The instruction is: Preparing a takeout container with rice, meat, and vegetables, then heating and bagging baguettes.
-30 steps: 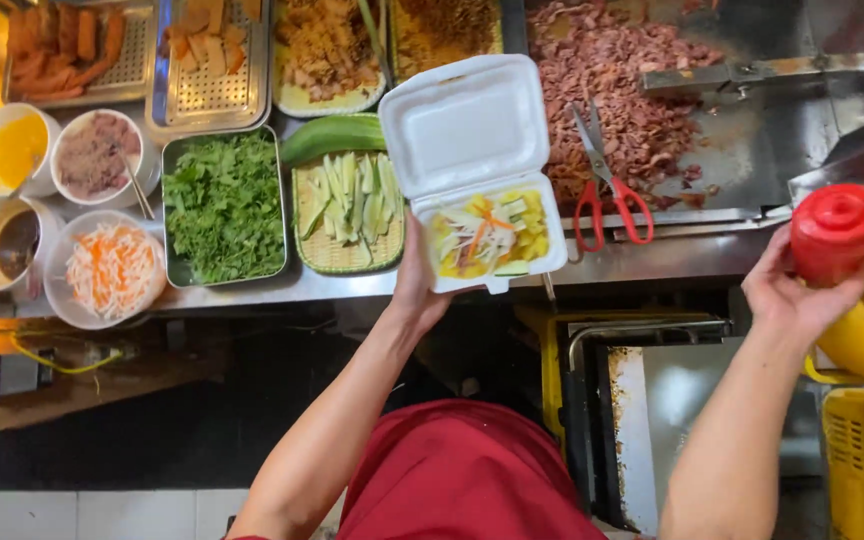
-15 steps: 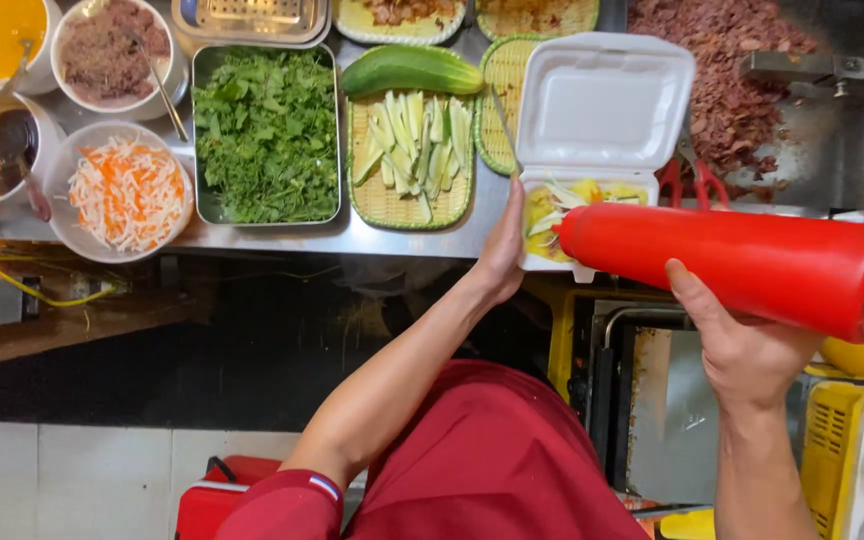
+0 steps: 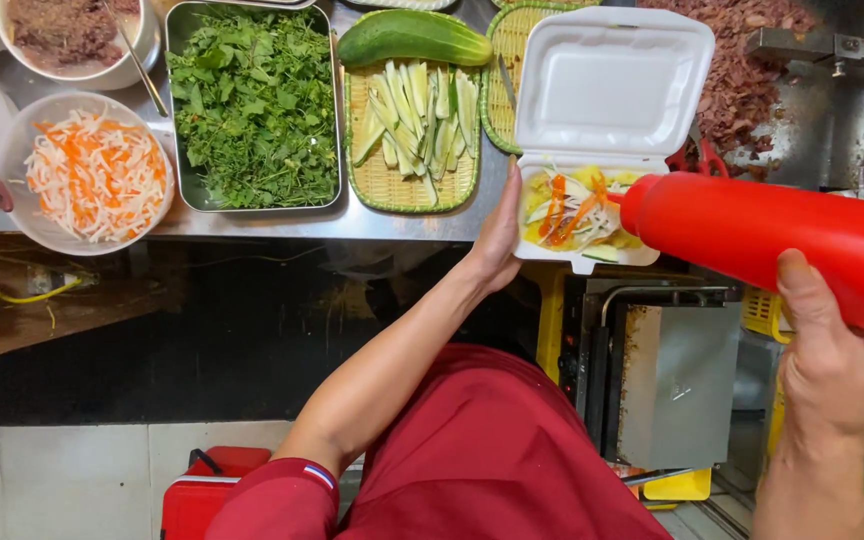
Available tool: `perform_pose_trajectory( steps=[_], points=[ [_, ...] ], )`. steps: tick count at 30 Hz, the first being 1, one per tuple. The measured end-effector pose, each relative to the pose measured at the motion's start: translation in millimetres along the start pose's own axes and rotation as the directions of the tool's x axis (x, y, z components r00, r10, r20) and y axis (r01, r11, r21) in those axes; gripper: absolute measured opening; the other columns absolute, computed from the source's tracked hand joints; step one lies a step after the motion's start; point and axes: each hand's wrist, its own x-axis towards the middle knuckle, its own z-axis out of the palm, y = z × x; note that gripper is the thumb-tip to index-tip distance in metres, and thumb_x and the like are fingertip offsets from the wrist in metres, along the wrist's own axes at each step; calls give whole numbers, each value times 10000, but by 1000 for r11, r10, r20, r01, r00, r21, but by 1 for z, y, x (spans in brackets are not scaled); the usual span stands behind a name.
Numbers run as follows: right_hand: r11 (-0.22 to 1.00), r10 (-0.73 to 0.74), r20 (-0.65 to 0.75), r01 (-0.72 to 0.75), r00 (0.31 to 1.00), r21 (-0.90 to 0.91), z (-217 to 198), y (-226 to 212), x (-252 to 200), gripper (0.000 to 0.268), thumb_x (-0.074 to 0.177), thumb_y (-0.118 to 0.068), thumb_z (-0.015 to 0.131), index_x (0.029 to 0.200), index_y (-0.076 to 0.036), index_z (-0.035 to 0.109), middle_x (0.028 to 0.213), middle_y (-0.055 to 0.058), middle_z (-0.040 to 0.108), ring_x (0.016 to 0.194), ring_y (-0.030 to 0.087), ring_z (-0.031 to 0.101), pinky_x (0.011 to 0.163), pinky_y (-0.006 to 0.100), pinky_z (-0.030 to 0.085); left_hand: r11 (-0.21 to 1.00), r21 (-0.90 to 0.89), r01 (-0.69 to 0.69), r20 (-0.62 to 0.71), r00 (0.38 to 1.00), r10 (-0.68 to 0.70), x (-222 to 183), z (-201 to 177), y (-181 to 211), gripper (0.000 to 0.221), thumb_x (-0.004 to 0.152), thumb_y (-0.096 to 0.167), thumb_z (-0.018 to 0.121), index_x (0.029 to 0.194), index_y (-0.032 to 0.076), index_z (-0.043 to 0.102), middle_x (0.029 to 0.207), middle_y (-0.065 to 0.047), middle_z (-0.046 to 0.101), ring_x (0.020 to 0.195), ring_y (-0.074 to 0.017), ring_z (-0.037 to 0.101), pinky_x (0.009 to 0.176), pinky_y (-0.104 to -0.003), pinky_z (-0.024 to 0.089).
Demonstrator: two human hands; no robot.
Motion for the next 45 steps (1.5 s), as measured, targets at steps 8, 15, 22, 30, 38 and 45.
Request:
perform_pose_trajectory(
  steps=[8,15,22,30,38,45],
  points=[
    [990,-116,38,119,992,-80,-16,-16,4,302,1077,-50,762,1318,44,605,1242,140,686,1127,253,700,1088,382,600,997,29,72,-73,995,-70,-8,2,12,826,1003,668,291,1615,120,204,1614,-150,359,1465,-282,413,1199,-485,388],
    [973,-122,16,123,992,-193,-21,-20,9,220,1121,-15,736,1300,55,629,1239,140,691,1105,241,685,1082,369,567,999,-45,7,26,1000,-6,-2,-10,5,816,1032,655,324,1616,87,289,1602,-161,410,1447,-311,445,1195,-480,403],
    [997,-74,-51,72,996,-29,-38,-1,15,240,1129,-76,732,1303,46,619,1225,124,686,1099,222,681,1110,369,568,997,-65,37,58,998,-33,7,-11,-2,789,1049,648,325,1599,84,349,1572,-131,468,1440,-286,466,1209,-462,388],
    [879,225,-121,-148,967,453,-49,17,49,510,1019,-286,745,1422,-93,501,1325,60,626,1205,250,677,1027,470,592,992,-67,104,26,994,-102,19,10,-11,768,1041,636,367,1577,87,378,1551,-120,486,1399,-289,505,1175,-468,422],
    [282,662,84,-352,745,893,-101,255,89,794,843,-555,830,1468,-139,571,1348,78,699,1193,258,706,957,369,623,995,-48,91,43,995,-89,32,66,-1,806,996,671,435,1546,82,413,1525,-134,523,1386,-317,531,1152,-515,454],
    [-656,671,510,111,538,747,-133,353,163,1227,942,-407,822,1661,-35,-100,1208,233,704,943,316,721,698,338,614,994,99,-47,-152,986,62,22,86,23,794,944,730,385,1514,181,447,1475,-85,557,1328,-311,555,1005,-562,489]
  ],
)
